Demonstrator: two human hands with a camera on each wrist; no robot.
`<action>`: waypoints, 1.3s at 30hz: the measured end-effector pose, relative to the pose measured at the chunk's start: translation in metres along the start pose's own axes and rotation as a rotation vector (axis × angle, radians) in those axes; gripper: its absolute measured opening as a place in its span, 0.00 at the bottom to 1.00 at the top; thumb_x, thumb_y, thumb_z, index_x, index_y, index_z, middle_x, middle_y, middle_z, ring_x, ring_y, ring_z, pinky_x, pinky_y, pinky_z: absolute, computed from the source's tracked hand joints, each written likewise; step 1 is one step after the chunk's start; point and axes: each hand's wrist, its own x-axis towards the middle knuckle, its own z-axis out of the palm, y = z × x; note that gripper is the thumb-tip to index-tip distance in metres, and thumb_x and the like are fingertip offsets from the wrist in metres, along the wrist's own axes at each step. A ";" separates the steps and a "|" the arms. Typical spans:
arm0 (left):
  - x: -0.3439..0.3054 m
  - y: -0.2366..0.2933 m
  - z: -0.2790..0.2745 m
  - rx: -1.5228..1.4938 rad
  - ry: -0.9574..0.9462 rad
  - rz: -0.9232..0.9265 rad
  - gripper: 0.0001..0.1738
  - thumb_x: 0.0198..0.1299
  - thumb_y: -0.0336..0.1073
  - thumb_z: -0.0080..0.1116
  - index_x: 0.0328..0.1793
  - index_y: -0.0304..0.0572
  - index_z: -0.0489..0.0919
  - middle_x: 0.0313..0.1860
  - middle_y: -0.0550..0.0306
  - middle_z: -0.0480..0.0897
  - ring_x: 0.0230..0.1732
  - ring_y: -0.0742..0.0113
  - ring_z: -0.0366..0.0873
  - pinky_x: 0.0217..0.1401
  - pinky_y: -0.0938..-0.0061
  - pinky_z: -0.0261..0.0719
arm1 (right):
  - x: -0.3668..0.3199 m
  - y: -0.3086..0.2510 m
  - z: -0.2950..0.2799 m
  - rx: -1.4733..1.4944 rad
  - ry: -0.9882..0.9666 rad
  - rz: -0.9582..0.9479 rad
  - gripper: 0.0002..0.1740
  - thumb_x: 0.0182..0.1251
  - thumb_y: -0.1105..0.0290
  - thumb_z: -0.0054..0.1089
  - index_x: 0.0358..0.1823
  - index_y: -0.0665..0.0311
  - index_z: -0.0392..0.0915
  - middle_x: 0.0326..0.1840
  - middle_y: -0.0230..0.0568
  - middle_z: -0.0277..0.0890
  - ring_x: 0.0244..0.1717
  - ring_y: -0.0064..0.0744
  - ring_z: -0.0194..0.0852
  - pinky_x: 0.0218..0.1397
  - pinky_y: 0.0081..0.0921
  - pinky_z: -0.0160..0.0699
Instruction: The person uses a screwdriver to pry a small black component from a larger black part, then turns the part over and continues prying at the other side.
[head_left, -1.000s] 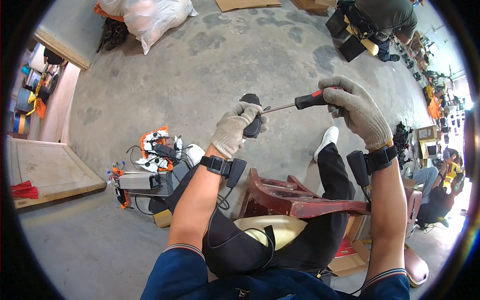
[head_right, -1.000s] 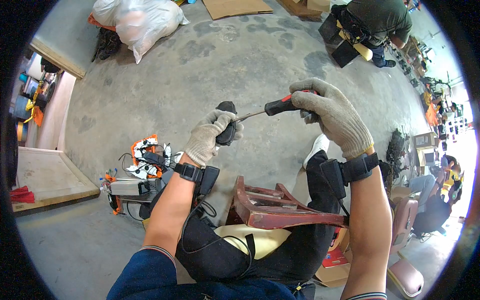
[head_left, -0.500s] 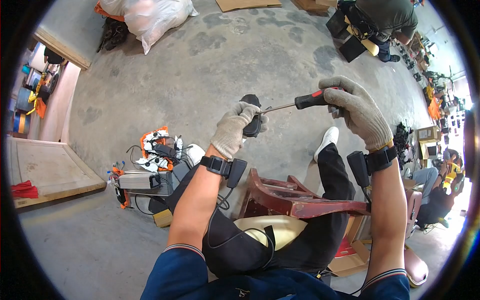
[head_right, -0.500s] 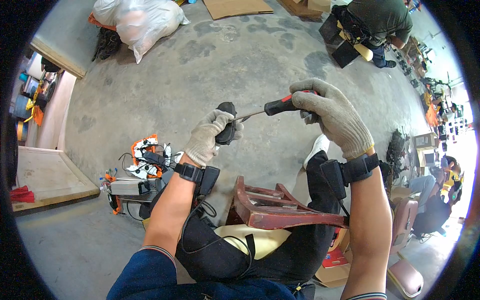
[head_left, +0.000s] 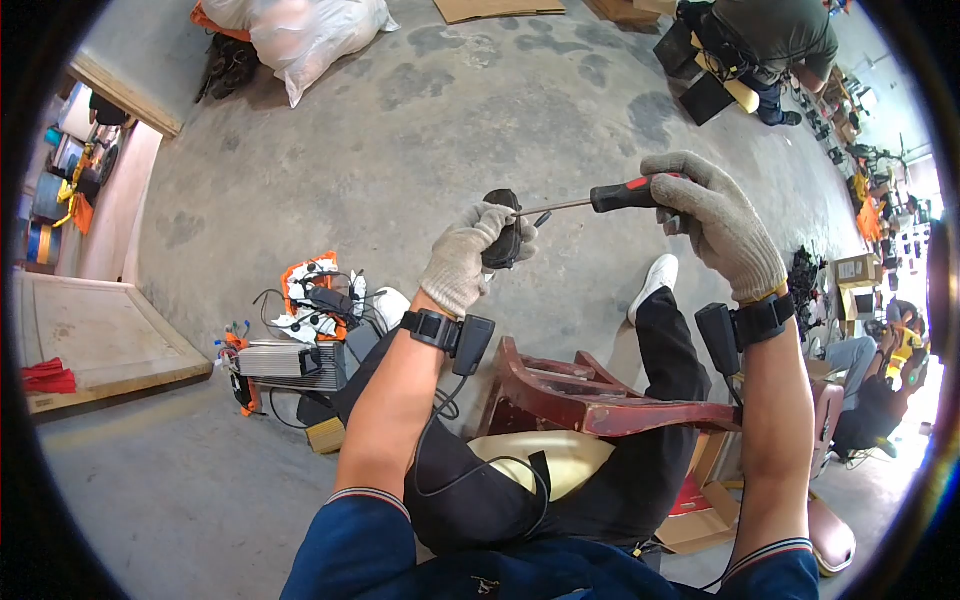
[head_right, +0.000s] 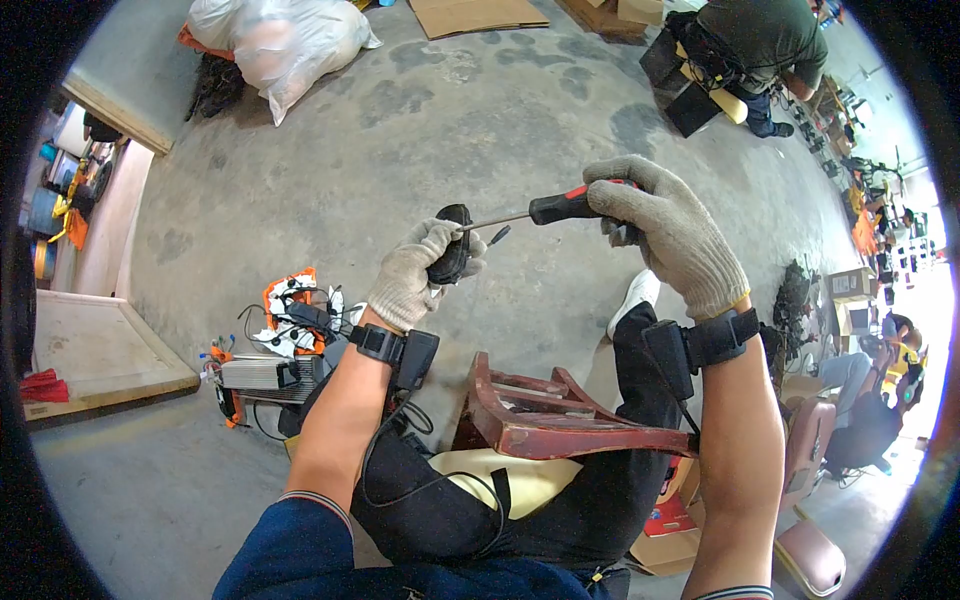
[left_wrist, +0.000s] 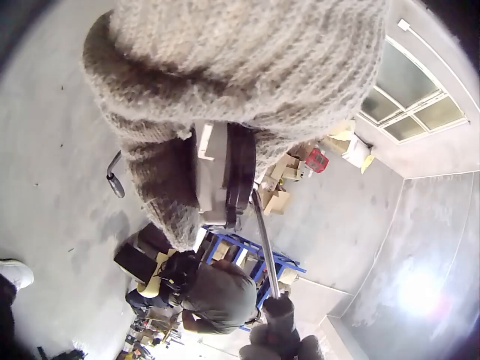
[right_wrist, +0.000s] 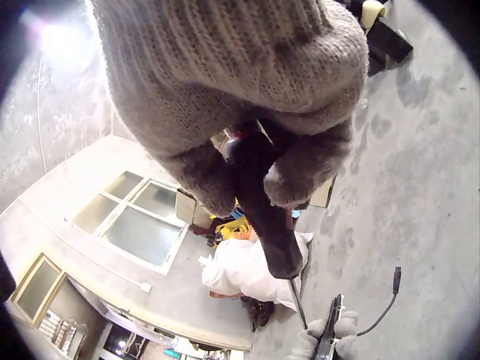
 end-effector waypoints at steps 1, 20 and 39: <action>0.000 0.000 0.000 -0.009 0.004 0.001 0.12 0.79 0.40 0.55 0.53 0.39 0.82 0.50 0.40 0.88 0.50 0.50 0.90 0.54 0.57 0.93 | 0.000 0.000 0.000 0.000 0.000 0.000 0.19 0.72 0.61 0.66 0.56 0.67 0.84 0.41 0.36 0.80 0.36 0.20 0.76 0.39 0.20 0.79; -0.004 0.001 -0.002 -0.042 -0.062 0.008 0.14 0.80 0.42 0.54 0.56 0.40 0.83 0.51 0.39 0.87 0.48 0.50 0.90 0.56 0.59 0.91 | 0.001 0.000 0.001 0.057 -0.020 0.069 0.21 0.75 0.60 0.66 0.59 0.69 0.81 0.40 0.35 0.80 0.35 0.19 0.78 0.37 0.19 0.79; -0.002 0.002 0.002 -0.011 -0.026 0.000 0.14 0.78 0.42 0.56 0.54 0.39 0.81 0.51 0.38 0.88 0.48 0.50 0.90 0.53 0.58 0.94 | -0.001 -0.006 0.009 -0.029 -0.001 0.062 0.23 0.75 0.60 0.66 0.61 0.71 0.78 0.42 0.38 0.80 0.36 0.21 0.81 0.38 0.19 0.83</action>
